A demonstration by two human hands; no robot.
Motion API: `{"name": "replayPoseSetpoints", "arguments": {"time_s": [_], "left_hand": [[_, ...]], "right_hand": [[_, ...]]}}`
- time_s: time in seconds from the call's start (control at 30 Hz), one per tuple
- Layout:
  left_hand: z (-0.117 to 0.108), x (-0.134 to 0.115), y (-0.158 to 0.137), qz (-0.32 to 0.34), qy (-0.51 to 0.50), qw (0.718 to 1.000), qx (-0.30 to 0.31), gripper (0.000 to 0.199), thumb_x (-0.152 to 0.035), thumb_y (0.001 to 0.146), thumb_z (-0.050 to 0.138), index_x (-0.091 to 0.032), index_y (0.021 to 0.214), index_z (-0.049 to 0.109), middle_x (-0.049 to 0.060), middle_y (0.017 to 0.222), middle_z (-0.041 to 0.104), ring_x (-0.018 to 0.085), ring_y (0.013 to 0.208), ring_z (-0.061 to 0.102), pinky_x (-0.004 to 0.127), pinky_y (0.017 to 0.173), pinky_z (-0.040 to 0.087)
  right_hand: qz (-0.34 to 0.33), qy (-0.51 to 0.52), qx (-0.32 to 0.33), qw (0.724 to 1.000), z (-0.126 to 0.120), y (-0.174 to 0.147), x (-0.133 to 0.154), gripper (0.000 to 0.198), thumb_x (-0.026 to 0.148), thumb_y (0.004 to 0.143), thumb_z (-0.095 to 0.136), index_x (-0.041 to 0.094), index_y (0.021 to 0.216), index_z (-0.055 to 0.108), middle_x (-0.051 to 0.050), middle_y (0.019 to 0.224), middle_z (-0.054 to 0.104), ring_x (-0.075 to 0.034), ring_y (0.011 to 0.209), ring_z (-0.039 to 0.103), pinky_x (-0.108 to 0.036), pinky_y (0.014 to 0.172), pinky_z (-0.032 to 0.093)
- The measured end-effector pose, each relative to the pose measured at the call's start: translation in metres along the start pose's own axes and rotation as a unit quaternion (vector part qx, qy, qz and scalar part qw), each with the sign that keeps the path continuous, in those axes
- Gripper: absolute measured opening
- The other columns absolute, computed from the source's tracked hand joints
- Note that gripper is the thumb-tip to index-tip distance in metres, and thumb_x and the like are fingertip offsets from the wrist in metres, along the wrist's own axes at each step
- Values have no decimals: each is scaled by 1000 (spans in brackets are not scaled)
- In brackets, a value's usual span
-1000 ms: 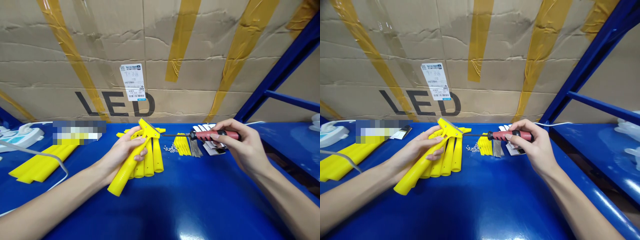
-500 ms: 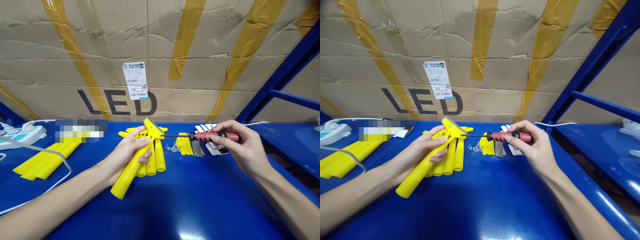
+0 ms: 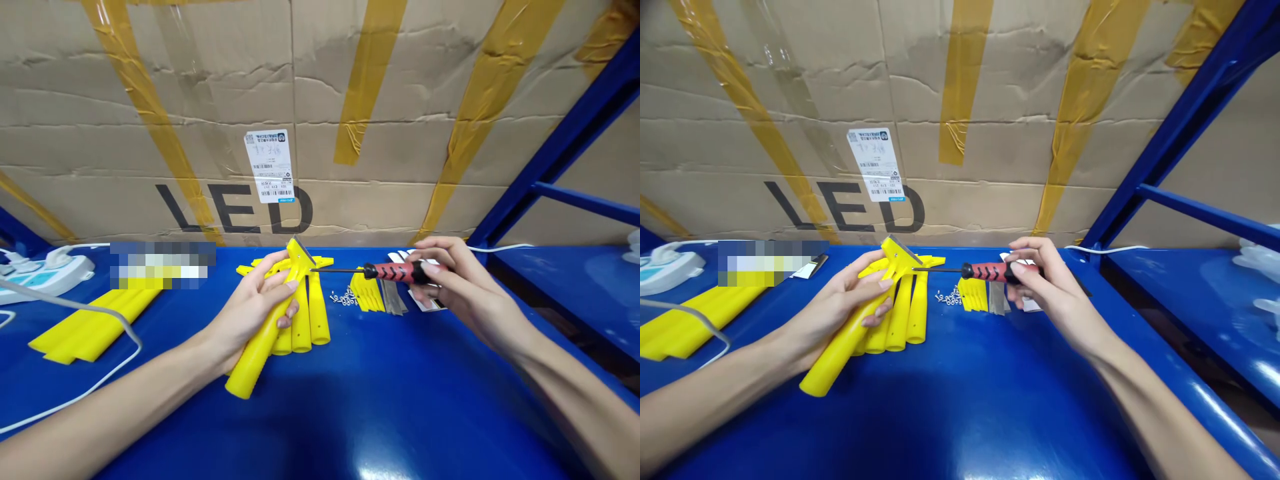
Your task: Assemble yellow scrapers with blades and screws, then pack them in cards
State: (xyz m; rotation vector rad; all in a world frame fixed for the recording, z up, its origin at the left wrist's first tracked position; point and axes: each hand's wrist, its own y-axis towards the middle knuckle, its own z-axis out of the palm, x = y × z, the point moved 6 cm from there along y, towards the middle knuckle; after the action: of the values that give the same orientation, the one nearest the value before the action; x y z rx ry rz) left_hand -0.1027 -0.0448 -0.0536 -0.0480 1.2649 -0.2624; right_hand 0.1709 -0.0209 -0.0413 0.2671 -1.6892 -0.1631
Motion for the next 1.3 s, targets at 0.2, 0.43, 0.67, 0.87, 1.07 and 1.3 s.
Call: {"name": "replayPoseSetpoints", "arguments": {"time_s": [0.2,0.43,0.67,0.87,1.07,1.3], "left_hand": [[2,-7,-2,37,7,999,-15,67,-20,81,79,-25,140,48,-3,73,61,6,48,49,17,44,40],[0,-7,-3,53,48,997,-19,58,-23,87,74,-27,138,48,-5,64,57,7,47,46,17,48,40],[0,4,0,29,30,999,-24,64,-21,84,75,-26,141,45,-5,69,57,6,47,47,18,47,40],[-1,-6,-1,55,34,997,-53,61,-21,81,77,-26,136,51,-4,73,61,6,48,48,17,46,41],[-3,-8,1,52,50,996,-51,59,-19,85,73,-27,138,48,-4,67,59,7,47,48,16,46,41],[4,-8,-4,76,73,994,-27,54,-23,86,73,-26,134,49,-5,68,56,6,49,45,17,48,40]], "right_hand": [[5,-72,-32,997,0,2,-7,35,60,94,57,25,96,59,6,52,52,-10,35,44,-23,37,32],[44,100,41,993,11,1,-13,38,42,81,79,29,109,56,0,96,70,-15,64,65,-30,57,51],[-15,16,-34,999,13,2,-5,34,56,86,72,29,96,54,8,53,49,-13,41,49,-26,40,37],[10,-2,-34,999,19,-1,-12,38,63,88,66,29,98,52,8,54,52,-14,39,51,-27,40,38],[10,136,24,990,25,2,-18,33,40,84,77,29,106,55,2,94,66,-14,65,65,-29,57,51],[19,-18,-65,998,13,2,-19,34,59,93,61,26,95,55,8,52,52,-10,32,43,-22,33,30]]}}
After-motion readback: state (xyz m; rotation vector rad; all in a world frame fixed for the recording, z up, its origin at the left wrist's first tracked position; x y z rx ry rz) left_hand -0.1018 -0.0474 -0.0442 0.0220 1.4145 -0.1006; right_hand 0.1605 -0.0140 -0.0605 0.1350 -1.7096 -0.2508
